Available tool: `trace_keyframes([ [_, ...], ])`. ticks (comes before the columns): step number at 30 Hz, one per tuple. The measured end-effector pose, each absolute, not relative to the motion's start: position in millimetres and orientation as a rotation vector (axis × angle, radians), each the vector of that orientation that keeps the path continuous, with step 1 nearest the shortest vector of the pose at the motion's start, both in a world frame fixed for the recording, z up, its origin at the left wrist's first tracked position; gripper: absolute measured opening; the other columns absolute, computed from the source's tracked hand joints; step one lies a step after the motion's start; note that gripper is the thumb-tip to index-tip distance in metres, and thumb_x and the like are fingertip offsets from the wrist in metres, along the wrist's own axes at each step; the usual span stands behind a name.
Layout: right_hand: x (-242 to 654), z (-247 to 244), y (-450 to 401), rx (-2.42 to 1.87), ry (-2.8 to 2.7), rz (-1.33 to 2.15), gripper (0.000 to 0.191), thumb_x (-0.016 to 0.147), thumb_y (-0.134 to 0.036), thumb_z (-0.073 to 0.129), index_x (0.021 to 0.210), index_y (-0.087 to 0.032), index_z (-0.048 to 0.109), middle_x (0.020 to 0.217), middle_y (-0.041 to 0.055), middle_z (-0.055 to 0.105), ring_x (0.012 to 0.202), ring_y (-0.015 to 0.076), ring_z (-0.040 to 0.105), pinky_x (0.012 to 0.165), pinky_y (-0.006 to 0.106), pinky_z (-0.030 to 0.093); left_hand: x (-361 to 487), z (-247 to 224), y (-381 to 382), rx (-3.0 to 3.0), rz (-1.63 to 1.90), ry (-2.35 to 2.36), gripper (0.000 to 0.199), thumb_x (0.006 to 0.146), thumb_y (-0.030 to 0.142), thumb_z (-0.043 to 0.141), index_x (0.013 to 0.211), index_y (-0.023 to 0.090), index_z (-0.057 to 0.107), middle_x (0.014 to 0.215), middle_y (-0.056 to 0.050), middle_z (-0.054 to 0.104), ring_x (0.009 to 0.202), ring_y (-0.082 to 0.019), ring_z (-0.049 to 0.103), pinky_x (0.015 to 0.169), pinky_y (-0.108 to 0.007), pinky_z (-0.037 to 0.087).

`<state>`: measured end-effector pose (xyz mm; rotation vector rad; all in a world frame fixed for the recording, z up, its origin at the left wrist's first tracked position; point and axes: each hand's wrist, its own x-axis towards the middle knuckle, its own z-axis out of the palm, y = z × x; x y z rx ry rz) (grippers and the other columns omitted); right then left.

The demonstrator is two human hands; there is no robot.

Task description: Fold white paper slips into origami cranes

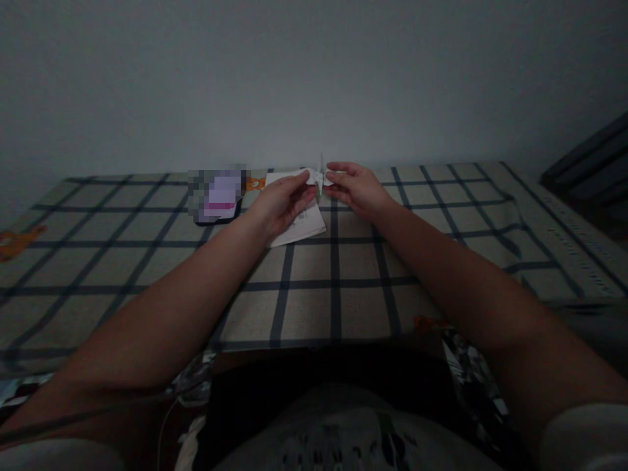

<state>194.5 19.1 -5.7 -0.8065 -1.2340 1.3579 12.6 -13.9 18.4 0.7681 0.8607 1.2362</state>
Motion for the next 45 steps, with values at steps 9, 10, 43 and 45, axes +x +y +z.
trace_keyframes([
  [9,199,-2,21,-0.789,-1.116,1.428,0.020,0.095,-0.026,0.071,0.114,-0.022,0.064,0.106,0.0037,0.079,0.091,0.0129,0.077,0.095,0.032,0.066,9,22,-11,0.610,1.177,0.807,0.016,0.103,0.019,0.061,0.090,0.017,0.069,0.067,0.000,0.070,0.055,-0.005,0.066,0.063,-0.010,0.058],
  [10,200,-1,21,-0.781,-1.127,1.437,0.020,0.096,-0.027,0.071,0.114,-0.023,0.064,0.107,0.0036,0.079,0.092,0.0130,0.077,0.096,0.032,0.066,9,22,-11,0.621,1.187,0.815,0.014,0.103,0.019,0.062,0.092,0.018,0.070,0.067,0.001,0.070,0.056,-0.005,0.067,0.064,-0.011,0.058],
  [43,291,-2,65,-1.591,-1.210,0.553,0.034,0.086,-0.008,0.055,0.116,-0.012,0.071,0.080,0.0047,0.070,0.066,0.0180,0.064,0.076,0.035,0.056,4,21,-17,0.799,1.003,0.787,0.029,0.100,0.028,0.056,0.093,0.010,0.076,0.081,-0.009,0.077,0.062,-0.012,0.071,0.064,-0.023,0.060],
  [45,296,-7,67,-1.684,-1.284,0.480,0.037,0.087,-0.009,0.056,0.121,-0.010,0.071,0.094,0.0107,0.075,0.079,0.0215,0.069,0.084,0.037,0.056,4,19,-16,0.798,1.004,0.782,0.028,0.100,0.028,0.056,0.093,0.011,0.076,0.081,-0.009,0.077,0.062,-0.012,0.071,0.065,-0.024,0.061],
])
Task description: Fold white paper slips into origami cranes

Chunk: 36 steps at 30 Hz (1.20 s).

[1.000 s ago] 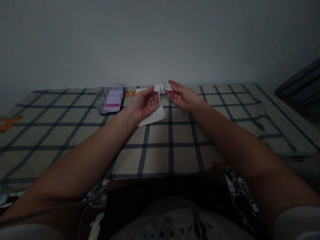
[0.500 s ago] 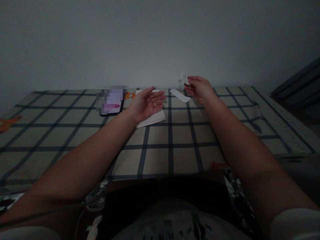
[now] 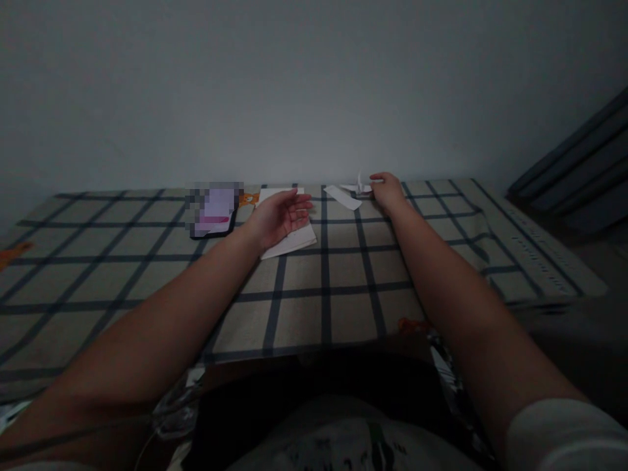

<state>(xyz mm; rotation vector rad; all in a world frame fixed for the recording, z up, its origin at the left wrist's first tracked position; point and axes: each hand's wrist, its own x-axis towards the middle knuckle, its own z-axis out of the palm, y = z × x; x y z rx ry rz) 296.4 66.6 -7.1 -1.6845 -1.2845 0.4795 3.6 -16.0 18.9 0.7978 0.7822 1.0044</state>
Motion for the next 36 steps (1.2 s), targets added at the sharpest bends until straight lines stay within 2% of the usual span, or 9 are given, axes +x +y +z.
trace_keyframes([
  [3,298,-13,66,-1.716,-1.450,0.365,0.037,0.094,-0.013,0.052,0.127,-0.008,0.070,0.115,0.0185,0.076,0.104,0.0255,0.072,0.098,0.039,0.053,3,16,-14,0.796,1.014,0.784,0.024,0.098,0.028,0.060,0.093,0.011,0.076,0.081,-0.009,0.077,0.062,-0.012,0.071,0.065,-0.024,0.061],
  [5,297,-15,64,-1.738,-1.533,0.302,0.037,0.096,-0.017,0.053,0.128,-0.009,0.070,0.121,0.0209,0.075,0.112,0.0283,0.070,0.102,0.041,0.051,3,15,-13,0.797,1.014,0.784,0.022,0.096,0.028,0.062,0.093,0.011,0.076,0.081,-0.009,0.077,0.062,-0.012,0.071,0.065,-0.024,0.061],
  [11,297,-8,59,-1.769,-1.544,0.041,0.037,0.088,-0.010,0.052,0.118,-0.008,0.073,0.120,0.0210,0.072,0.113,0.0293,0.067,0.103,0.042,0.048,4,15,-13,0.823,1.037,0.794,0.024,0.098,0.027,0.060,0.091,0.010,0.076,0.080,-0.006,0.075,0.060,-0.010,0.068,0.063,-0.022,0.060],
  [17,272,17,37,-1.317,-1.997,-0.124,0.033,0.090,-0.009,0.045,0.101,-0.013,0.076,0.109,0.0147,0.075,0.109,0.0248,0.067,0.100,0.035,0.047,8,9,-13,0.959,1.145,0.878,0.016,0.089,0.026,0.067,0.086,0.012,0.075,0.081,-0.004,0.072,0.063,-0.009,0.062,0.064,-0.021,0.055],
  [19,256,21,26,-1.314,-2.213,-0.109,0.033,0.093,-0.013,0.047,0.105,-0.013,0.078,0.112,0.0143,0.078,0.109,0.0253,0.068,0.099,0.035,0.047,8,4,-12,1.133,1.236,0.965,0.015,0.085,0.029,0.071,0.086,0.015,0.075,0.086,-0.004,0.073,0.070,-0.011,0.064,0.070,-0.023,0.055],
  [21,242,22,17,-1.413,-2.366,-0.073,0.035,0.096,-0.017,0.048,0.113,-0.013,0.079,0.116,0.0157,0.079,0.108,0.0276,0.070,0.094,0.037,0.048,6,-1,-12,1.500,1.302,1.146,0.016,0.082,0.031,0.073,0.089,0.017,0.076,0.091,-0.005,0.076,0.085,-0.016,0.068,0.085,-0.030,0.057],
  [24,228,21,7,-1.521,-2.516,-0.060,0.036,0.098,-0.019,0.050,0.116,-0.013,0.080,0.121,0.0186,0.078,0.110,0.0306,0.072,0.092,0.038,0.049,2,-3,-13,2.091,1.209,1.322,0.027,0.087,0.035,0.068,0.106,0.018,0.078,0.116,-0.010,0.077,0.113,-0.026,0.068,0.105,-0.042,0.053],
  [26,224,21,5,-1.565,-2.525,-0.081,0.038,0.097,-0.016,0.049,0.117,-0.013,0.080,0.122,0.0201,0.078,0.111,0.0320,0.072,0.090,0.039,0.051,-2,-3,-12,2.272,1.133,1.345,0.031,0.088,0.034,0.065,0.111,0.017,0.078,0.125,-0.012,0.075,0.123,-0.028,0.066,0.113,-0.045,0.050],
  [36,214,15,3,-1.431,-2.450,0.091,0.040,0.098,-0.012,0.048,0.123,-0.008,0.079,0.127,0.0164,0.078,0.121,0.0299,0.072,0.109,0.039,0.050,-13,-7,-2,2.332,0.910,1.460,0.044,0.088,0.035,0.063,0.123,0.012,0.075,0.134,-0.015,0.072,0.130,-0.030,0.065,0.119,-0.042,0.047],
])
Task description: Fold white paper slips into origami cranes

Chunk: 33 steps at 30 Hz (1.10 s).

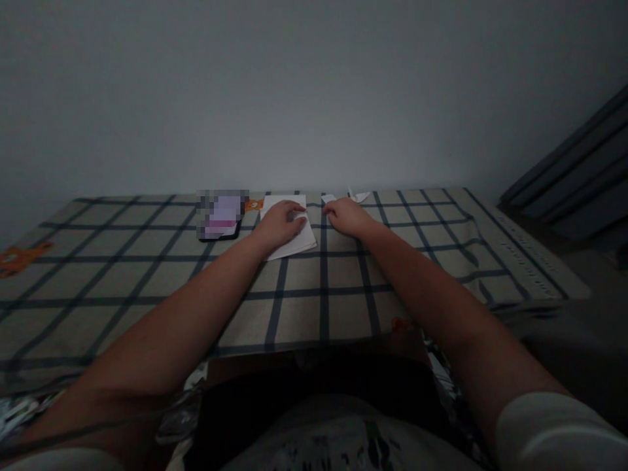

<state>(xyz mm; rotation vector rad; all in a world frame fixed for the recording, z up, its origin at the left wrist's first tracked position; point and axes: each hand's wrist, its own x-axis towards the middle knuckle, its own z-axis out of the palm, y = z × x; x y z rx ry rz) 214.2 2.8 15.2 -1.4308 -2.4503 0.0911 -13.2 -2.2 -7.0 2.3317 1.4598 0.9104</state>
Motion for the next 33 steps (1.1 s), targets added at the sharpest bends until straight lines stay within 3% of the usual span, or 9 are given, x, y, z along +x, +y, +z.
trace_keyframes([
  [9,205,14,-1,-1.331,-2.295,0.287,0.035,0.100,-0.009,0.051,0.121,-0.010,0.078,0.123,0.0120,0.080,0.115,0.0214,0.073,0.105,0.032,0.051,-16,-15,7,2.532,0.682,1.332,0.064,0.092,0.048,0.057,0.141,0.008,0.067,0.148,-0.018,0.065,0.141,-0.031,0.058,0.123,-0.045,0.043],
  [15,210,10,2,-1.335,-2.382,0.132,0.036,0.100,-0.014,0.051,0.124,-0.011,0.078,0.130,0.0138,0.077,0.126,0.0265,0.068,0.112,0.038,0.048,-19,-15,8,2.453,0.740,1.341,0.059,0.093,0.045,0.058,0.140,0.011,0.068,0.146,-0.014,0.068,0.138,-0.028,0.061,0.122,-0.043,0.045],
  [19,212,6,5,-1.332,-2.445,0.160,0.042,0.100,-0.013,0.048,0.133,-0.010,0.074,0.137,0.0134,0.074,0.127,0.0257,0.069,0.113,0.035,0.047,-20,-13,6,2.427,0.829,1.314,0.055,0.092,0.045,0.060,0.135,0.011,0.070,0.141,-0.015,0.070,0.133,-0.027,0.063,0.120,-0.042,0.046],
  [24,206,8,3,-1.289,-2.453,0.184,0.040,0.099,-0.012,0.050,0.131,-0.008,0.075,0.135,0.0150,0.075,0.127,0.0254,0.070,0.113,0.035,0.047,-24,-13,11,2.345,0.943,1.463,0.048,0.089,0.038,0.062,0.128,0.013,0.074,0.140,-0.016,0.070,0.133,-0.029,0.063,0.120,-0.043,0.045],
  [28,206,12,0,-1.308,-2.434,0.185,0.038,0.102,-0.013,0.049,0.129,-0.010,0.075,0.134,0.0136,0.076,0.127,0.0241,0.069,0.113,0.035,0.047,-32,-13,18,2.357,0.881,1.638,0.050,0.088,0.037,0.064,0.130,0.012,0.073,0.149,-0.018,0.064,0.141,-0.032,0.058,0.124,-0.048,0.040],
  [33,210,12,0,-1.325,-2.449,0.237,0.041,0.103,-0.013,0.047,0.134,-0.010,0.072,0.140,0.0131,0.073,0.131,0.0241,0.068,0.116,0.035,0.046,-37,-11,20,2.433,0.760,1.595,0.056,0.091,0.037,0.061,0.136,0.006,0.070,0.145,-0.021,0.067,0.139,-0.032,0.060,0.123,-0.044,0.042],
])
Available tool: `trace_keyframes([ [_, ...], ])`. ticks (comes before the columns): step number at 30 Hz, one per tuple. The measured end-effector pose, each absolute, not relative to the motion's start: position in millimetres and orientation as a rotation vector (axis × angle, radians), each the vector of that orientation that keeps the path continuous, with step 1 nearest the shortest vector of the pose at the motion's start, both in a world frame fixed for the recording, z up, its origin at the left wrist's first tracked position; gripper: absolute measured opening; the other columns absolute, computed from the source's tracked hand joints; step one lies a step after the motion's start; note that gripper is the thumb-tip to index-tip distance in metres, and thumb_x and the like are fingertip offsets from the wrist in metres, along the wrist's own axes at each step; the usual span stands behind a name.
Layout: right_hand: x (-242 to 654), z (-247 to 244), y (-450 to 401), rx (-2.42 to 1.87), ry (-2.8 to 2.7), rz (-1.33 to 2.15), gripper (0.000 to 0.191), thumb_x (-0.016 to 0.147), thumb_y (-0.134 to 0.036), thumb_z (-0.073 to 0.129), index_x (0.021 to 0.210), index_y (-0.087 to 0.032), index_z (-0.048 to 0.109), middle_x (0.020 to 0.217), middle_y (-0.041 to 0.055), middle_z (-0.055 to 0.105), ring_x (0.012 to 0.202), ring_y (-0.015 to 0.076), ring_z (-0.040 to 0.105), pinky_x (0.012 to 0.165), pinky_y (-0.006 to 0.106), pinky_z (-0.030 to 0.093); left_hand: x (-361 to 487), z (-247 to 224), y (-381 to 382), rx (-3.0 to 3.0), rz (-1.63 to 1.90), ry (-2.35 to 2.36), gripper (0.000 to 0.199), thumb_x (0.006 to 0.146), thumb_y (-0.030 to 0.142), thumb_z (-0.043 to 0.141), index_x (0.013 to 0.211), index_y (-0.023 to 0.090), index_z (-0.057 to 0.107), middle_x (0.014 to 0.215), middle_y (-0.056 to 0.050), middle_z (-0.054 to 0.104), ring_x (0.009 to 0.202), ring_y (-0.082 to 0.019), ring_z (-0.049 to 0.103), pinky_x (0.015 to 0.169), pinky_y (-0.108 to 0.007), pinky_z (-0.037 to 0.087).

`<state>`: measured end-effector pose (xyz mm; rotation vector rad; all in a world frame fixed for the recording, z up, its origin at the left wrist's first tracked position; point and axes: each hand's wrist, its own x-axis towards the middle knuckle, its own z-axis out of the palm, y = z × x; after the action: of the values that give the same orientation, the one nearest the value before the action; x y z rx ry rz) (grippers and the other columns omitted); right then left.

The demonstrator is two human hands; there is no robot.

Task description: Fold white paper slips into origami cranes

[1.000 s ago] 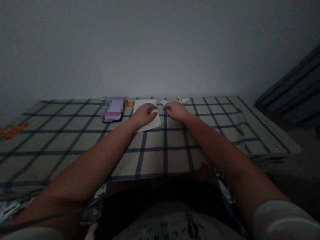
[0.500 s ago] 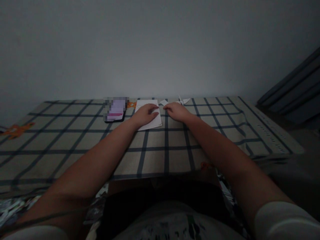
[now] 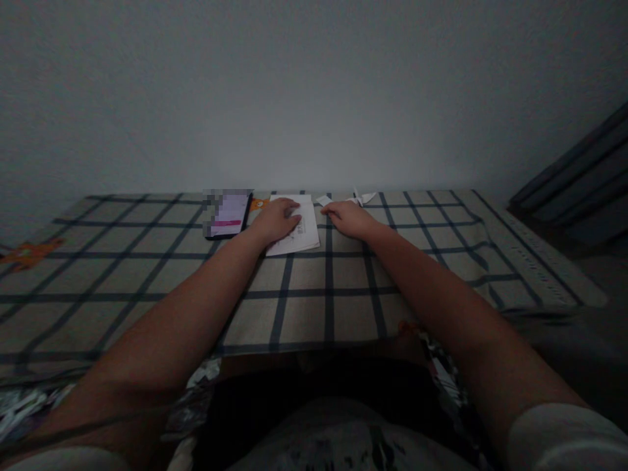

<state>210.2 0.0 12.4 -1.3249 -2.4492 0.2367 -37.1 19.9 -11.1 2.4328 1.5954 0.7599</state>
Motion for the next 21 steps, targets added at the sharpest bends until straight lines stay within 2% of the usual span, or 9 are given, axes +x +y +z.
trace_keyframes([
  [8,201,12,-3,-1.301,-2.438,0.314,0.044,0.101,-0.008,0.048,0.140,-0.009,0.068,0.145,0.0153,0.069,0.134,0.0221,0.065,0.118,0.035,0.043,-40,-11,25,2.501,0.581,1.535,0.061,0.099,0.038,0.048,0.150,0.006,0.060,0.161,-0.018,0.054,0.153,-0.027,0.048,0.130,-0.040,0.032],
  [11,200,12,-3,-1.247,-2.413,0.229,0.035,0.102,-0.015,0.054,0.129,-0.011,0.075,0.135,0.0148,0.074,0.127,0.0240,0.067,0.114,0.038,0.045,-41,-13,28,2.524,0.547,1.523,0.062,0.101,0.037,0.043,0.152,0.004,0.058,0.164,-0.019,0.050,0.156,-0.028,0.044,0.131,-0.042,0.030],
  [13,200,11,-3,-1.066,-2.453,0.190,0.028,0.103,-0.023,0.058,0.119,-0.013,0.079,0.124,0.0130,0.078,0.120,0.0242,0.068,0.111,0.039,0.046,-41,-16,29,2.535,0.540,1.522,0.063,0.102,0.038,0.042,0.153,0.005,0.057,0.165,-0.018,0.049,0.157,-0.028,0.042,0.131,-0.042,0.029],
  [15,197,10,-5,-0.822,-2.540,0.220,0.028,0.103,-0.033,0.063,0.113,-0.013,0.080,0.117,0.0118,0.080,0.116,0.0233,0.069,0.109,0.037,0.046,-42,-19,31,2.532,0.561,1.515,0.062,0.102,0.038,0.042,0.154,0.007,0.056,0.165,-0.016,0.050,0.158,-0.026,0.041,0.131,-0.041,0.029],
  [17,192,8,-9,-0.691,-2.614,0.258,0.033,0.098,-0.041,0.072,0.116,-0.015,0.080,0.119,0.0124,0.078,0.118,0.0239,0.067,0.110,0.037,0.046,-42,-21,33,2.522,0.597,1.501,0.062,0.101,0.037,0.043,0.153,0.008,0.057,0.164,-0.016,0.051,0.158,-0.026,0.041,0.131,-0.041,0.030],
  [19,185,8,-15,-0.674,-2.705,0.227,0.032,0.095,-0.040,0.075,0.115,-0.016,0.081,0.120,0.0130,0.078,0.118,0.0256,0.065,0.109,0.039,0.046,-42,-23,34,2.516,0.629,1.479,0.061,0.100,0.036,0.044,0.153,0.007,0.057,0.163,-0.017,0.052,0.158,-0.027,0.041,0.131,-0.042,0.030],
  [21,179,9,-19,-0.690,-2.767,0.190,0.028,0.101,-0.032,0.065,0.113,-0.013,0.081,0.117,0.0157,0.078,0.114,0.0259,0.066,0.106,0.039,0.046,-40,-21,32,2.507,0.661,1.490,0.061,0.099,0.035,0.047,0.152,0.007,0.058,0.162,-0.017,0.053,0.156,-0.028,0.044,0.130,-0.042,0.031],
])
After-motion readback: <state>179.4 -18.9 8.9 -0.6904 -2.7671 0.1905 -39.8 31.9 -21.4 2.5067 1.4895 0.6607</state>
